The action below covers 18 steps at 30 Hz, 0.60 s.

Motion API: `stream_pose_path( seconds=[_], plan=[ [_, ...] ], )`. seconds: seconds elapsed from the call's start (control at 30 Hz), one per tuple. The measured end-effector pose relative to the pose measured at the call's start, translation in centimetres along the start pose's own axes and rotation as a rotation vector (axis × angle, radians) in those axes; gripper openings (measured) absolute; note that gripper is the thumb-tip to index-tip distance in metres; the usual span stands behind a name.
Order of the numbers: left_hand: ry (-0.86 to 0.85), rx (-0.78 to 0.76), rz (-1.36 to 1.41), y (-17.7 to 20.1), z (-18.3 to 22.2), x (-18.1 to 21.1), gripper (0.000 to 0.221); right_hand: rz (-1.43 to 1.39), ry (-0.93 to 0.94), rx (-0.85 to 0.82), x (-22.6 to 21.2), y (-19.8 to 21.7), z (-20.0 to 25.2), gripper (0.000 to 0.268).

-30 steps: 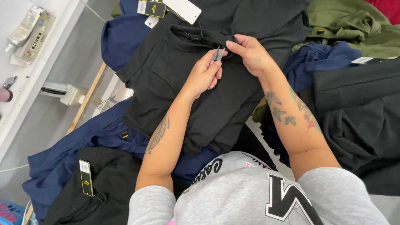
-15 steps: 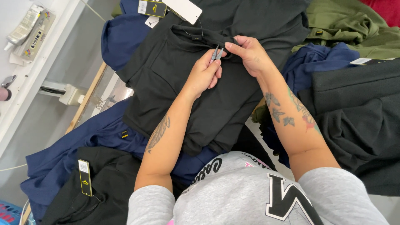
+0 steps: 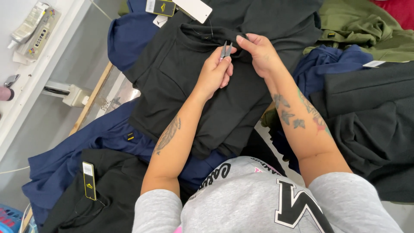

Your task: Inspecting black shirts for loose threads and trimming them using small scissors.

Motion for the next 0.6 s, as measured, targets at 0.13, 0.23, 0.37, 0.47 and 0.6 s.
stream_pose_path(
  seconds=[0.13, 0.23, 0.37, 0.47, 0.6],
  plan=[
    [0.022, 0.004, 0.013, 0.14, 0.12, 0.34, 0.033, -0.007, -0.032, 0.004, -0.07, -0.08, -0.06, 0.031],
    [0.036, -0.007, -0.021, -0.12, 0.22, 0.29, 0.032, -0.006, -0.039, 0.024, -0.08, -0.04, 0.12, 0.041],
    [0.062, -0.009, -0.039, -0.31, 0.21, 0.17, 0.030, -0.001, -0.029, 0.033, 0.03, 0.09, 0.06, 0.054],
    [0.061, -0.009, -0.035, -0.31, 0.07, -0.06, 0.029, 0.006, -0.018, 0.024, 0.05, -0.03, 0.04, 0.050],
    [0.052, -0.014, -0.046, -0.35, -0.02, -0.26, 0.027, 0.004, 0.012, 0.025, 0.18, -0.11, -0.11, 0.053]
  ],
)
Point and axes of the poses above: each hand's wrist, its own z-axis away from the middle knuckle, its own y-axis out of the back of the hand, x = y × z, the point moved 8 cm from there along -z, towards the middle knuckle, and after that the axes turned 9 degrees about x, right-handed, at the moved point
